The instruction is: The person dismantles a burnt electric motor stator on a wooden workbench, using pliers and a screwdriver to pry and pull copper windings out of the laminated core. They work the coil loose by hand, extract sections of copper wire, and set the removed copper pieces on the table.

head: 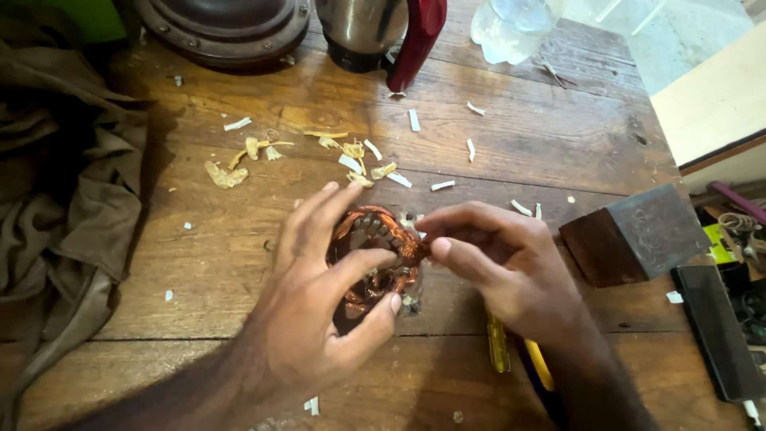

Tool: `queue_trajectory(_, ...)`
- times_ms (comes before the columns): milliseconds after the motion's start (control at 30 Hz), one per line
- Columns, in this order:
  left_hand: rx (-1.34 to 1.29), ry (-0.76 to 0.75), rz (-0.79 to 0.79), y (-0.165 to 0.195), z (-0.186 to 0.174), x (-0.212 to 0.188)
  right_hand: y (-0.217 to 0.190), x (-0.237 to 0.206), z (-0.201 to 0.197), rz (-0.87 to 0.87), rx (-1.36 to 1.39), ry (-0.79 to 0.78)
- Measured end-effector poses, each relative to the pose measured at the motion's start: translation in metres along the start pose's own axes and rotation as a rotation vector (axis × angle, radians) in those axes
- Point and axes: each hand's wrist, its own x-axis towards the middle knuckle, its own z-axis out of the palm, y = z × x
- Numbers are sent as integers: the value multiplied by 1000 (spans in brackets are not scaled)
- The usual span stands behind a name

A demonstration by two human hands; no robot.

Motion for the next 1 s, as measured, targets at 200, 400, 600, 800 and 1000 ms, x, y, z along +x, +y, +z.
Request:
queue_trajectory(200, 14, -40, 34, 2, 2, 1, 8, 3, -12, 154, 244, -119)
queue_trajectory(400, -77, -73, -94, 2, 4, 1, 17, 3, -9, 59, 206, -94)
queue_trajectory(600, -220, -55, -100, 1, 1, -1, 16, 3, 3, 55, 206, -27)
queue_trajectory(800, -51, -22, 68, 16, 13, -4, 8, 5, 2, 119, 250, 13)
queue_trajectory(1000, -89, 7, -86, 1, 6, -4, -1, -3, 7, -106, -5, 98)
